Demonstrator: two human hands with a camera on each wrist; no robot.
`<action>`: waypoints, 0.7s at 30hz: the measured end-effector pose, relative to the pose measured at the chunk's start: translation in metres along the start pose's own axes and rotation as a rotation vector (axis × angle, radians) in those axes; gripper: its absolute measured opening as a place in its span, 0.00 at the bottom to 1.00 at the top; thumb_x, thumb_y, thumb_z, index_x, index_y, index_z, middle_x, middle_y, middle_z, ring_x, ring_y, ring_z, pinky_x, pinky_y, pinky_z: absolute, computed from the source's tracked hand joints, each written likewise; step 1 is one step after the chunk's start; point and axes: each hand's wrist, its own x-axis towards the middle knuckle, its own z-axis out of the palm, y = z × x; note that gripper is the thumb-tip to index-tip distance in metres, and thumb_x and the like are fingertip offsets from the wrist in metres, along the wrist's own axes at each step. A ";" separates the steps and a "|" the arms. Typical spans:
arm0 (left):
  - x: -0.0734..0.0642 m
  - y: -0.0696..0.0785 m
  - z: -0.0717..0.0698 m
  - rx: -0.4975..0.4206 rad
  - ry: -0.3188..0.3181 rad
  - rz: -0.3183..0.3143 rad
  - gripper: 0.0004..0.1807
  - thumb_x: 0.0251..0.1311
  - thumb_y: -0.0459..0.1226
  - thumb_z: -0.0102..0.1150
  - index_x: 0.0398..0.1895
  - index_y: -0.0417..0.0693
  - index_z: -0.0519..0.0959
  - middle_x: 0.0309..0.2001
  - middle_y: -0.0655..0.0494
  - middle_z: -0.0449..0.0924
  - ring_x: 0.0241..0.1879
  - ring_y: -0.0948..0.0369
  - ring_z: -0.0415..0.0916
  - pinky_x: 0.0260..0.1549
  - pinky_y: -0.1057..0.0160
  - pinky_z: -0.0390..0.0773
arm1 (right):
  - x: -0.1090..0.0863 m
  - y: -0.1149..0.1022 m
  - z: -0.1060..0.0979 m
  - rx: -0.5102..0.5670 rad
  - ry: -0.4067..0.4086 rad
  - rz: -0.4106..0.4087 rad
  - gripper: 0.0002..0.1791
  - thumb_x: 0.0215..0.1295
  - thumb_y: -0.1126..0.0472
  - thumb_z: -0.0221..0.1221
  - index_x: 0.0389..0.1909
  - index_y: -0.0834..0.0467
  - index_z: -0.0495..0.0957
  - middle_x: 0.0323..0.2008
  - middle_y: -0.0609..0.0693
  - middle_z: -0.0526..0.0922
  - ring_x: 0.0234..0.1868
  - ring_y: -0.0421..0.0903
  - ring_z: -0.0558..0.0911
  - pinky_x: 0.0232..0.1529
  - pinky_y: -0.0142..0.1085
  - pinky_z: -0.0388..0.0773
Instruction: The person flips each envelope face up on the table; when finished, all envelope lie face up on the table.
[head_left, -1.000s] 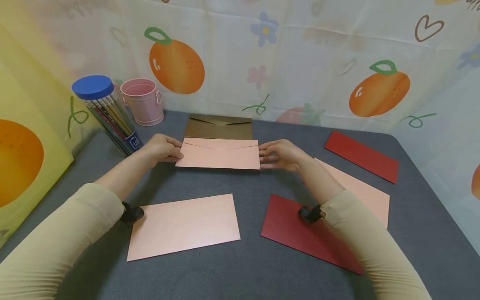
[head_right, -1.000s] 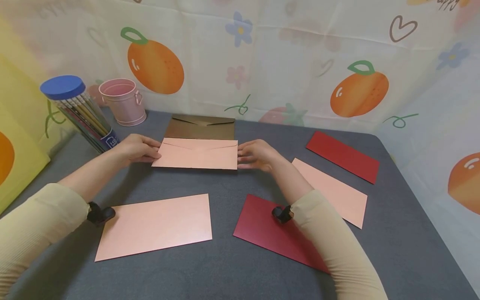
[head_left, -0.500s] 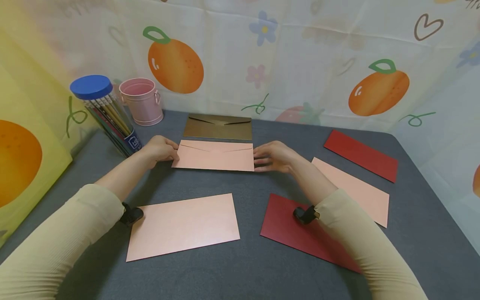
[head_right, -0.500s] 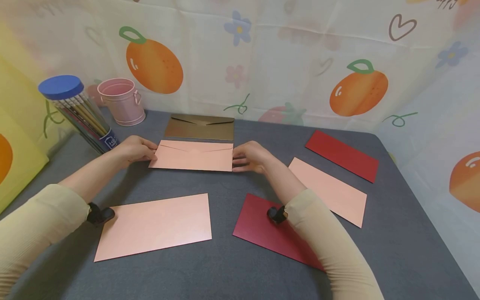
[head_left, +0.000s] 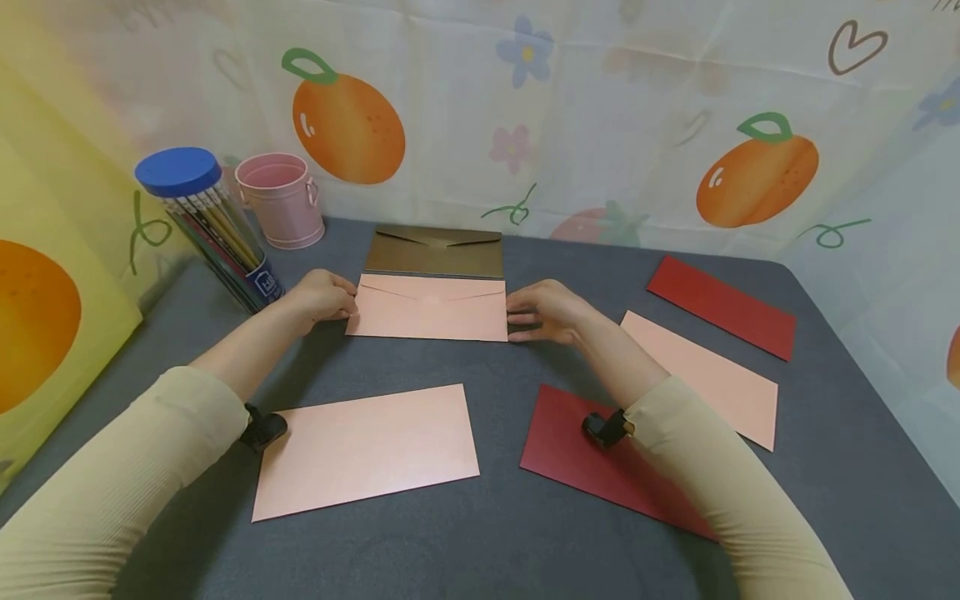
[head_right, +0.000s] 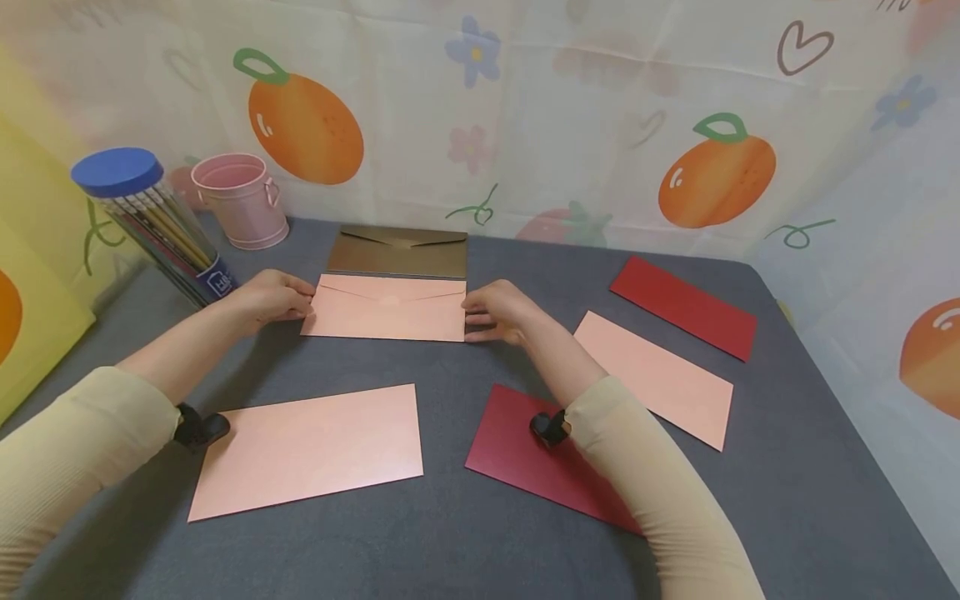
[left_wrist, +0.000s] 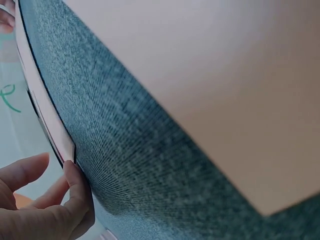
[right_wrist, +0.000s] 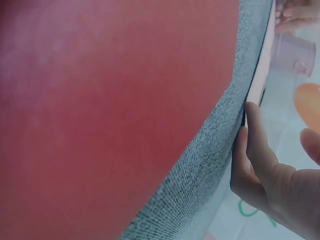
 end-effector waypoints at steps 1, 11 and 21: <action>0.000 0.001 0.000 -0.006 -0.002 0.002 0.31 0.63 0.27 0.48 0.70 0.25 0.60 0.72 0.30 0.58 0.35 0.69 0.71 0.30 0.81 0.74 | 0.000 0.000 0.000 0.002 0.005 -0.002 0.24 0.74 0.64 0.48 0.66 0.71 0.63 0.53 0.53 0.66 0.59 0.54 0.69 0.66 0.52 0.75; -0.003 0.005 0.001 -0.025 -0.018 0.009 0.31 0.65 0.29 0.48 0.70 0.24 0.59 0.71 0.29 0.59 0.30 0.75 0.68 0.31 0.83 0.75 | -0.001 -0.002 0.000 -0.007 0.012 -0.011 0.24 0.74 0.64 0.48 0.66 0.71 0.63 0.52 0.53 0.67 0.58 0.53 0.70 0.66 0.53 0.75; -0.003 0.011 0.008 0.144 0.093 0.138 0.11 0.56 0.31 0.55 0.23 0.34 0.66 0.27 0.47 0.64 0.28 0.55 0.64 0.32 0.63 0.74 | -0.004 -0.003 0.000 -0.087 -0.012 -0.022 0.28 0.74 0.65 0.47 0.73 0.66 0.59 0.73 0.59 0.58 0.58 0.52 0.69 0.68 0.52 0.73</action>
